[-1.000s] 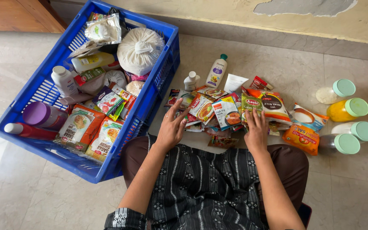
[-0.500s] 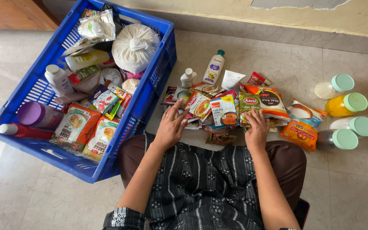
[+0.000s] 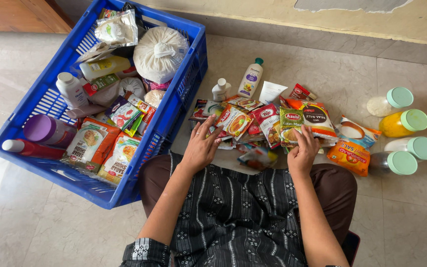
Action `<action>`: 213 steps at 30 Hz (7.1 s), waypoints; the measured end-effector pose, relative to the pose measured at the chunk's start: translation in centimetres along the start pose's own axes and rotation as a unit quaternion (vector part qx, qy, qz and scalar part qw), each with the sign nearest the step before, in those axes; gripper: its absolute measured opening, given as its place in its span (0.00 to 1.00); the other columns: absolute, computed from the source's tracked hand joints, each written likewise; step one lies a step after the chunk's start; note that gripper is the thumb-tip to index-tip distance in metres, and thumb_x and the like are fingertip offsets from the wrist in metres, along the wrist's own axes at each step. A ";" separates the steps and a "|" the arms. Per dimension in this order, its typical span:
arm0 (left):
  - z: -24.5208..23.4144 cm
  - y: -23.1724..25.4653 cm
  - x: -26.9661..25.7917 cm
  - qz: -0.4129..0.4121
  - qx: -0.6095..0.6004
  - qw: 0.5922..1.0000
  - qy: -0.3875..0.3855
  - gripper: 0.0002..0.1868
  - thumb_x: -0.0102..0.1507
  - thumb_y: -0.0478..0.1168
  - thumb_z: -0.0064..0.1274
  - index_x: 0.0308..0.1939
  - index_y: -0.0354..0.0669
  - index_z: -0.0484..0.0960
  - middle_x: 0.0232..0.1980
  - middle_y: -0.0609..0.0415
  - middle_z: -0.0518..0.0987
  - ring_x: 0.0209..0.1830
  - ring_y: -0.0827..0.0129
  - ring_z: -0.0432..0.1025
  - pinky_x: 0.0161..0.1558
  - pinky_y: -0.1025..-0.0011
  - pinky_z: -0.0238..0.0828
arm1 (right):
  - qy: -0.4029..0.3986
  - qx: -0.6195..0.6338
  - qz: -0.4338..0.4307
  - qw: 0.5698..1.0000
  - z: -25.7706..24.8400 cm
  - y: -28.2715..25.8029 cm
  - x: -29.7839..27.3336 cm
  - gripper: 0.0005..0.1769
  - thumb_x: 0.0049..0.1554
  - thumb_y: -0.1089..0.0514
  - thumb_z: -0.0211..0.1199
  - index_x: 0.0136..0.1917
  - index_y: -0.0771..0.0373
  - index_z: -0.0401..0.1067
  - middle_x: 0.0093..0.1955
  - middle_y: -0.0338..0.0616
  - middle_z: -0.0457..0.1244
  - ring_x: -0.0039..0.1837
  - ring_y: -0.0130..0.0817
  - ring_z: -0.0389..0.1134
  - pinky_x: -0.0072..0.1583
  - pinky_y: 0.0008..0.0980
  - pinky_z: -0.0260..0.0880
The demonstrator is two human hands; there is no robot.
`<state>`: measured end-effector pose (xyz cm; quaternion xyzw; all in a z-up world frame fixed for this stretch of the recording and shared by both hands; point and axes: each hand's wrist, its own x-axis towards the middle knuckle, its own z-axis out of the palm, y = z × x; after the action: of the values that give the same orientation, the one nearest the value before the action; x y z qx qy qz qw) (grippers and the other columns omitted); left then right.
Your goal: The person sits on the floor and removes various packaged food items and bottles from a blue plastic basket, placing them on the floor in a pile. The person handles items one at a time, including instant noodles, seasoning packets, and bottles, and continues until the basket is mostly empty.
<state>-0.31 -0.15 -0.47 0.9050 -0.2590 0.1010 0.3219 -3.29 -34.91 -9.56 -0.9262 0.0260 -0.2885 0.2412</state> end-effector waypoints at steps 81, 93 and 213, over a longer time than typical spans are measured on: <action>-13.7 -16.4 -5.4 -0.221 0.266 0.907 0.241 0.29 0.66 0.36 0.46 0.70 0.25 0.69 0.84 0.51 0.52 0.85 0.62 0.43 0.81 0.47 0.29 | -0.276 0.131 -0.394 0.867 10.0 -34.4 2.5 0.40 0.51 0.69 0.57 0.77 0.58 0.58 0.81 0.45 0.50 0.84 0.51 0.42 0.74 0.62 0.51; -8.5 -4.2 -2.5 -0.029 0.180 0.963 0.200 0.23 0.66 0.34 0.44 0.64 0.26 0.76 0.81 0.48 0.59 0.83 0.60 0.50 0.82 0.51 0.34 | -0.099 0.281 -0.255 0.920 5.0 -25.9 2.3 0.42 0.62 0.66 0.57 0.83 0.66 0.41 0.83 0.63 0.45 0.84 0.55 0.46 0.78 0.54 0.53; -7.8 -23.1 -6.9 -0.383 0.209 0.899 0.039 0.37 0.60 0.38 0.49 0.72 0.28 0.63 0.83 0.42 0.45 0.84 0.45 0.37 0.71 0.26 0.28 | -0.243 0.225 -0.385 0.862 10.4 -35.3 1.1 0.23 0.66 0.55 0.53 0.74 0.55 0.65 0.76 0.41 0.56 0.83 0.47 0.47 0.76 0.53 0.51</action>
<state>6.02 22.82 -9.07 0.9761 0.1476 0.0571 0.1490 0.06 0.51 -0.16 -0.8240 -0.4575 -0.1223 0.3111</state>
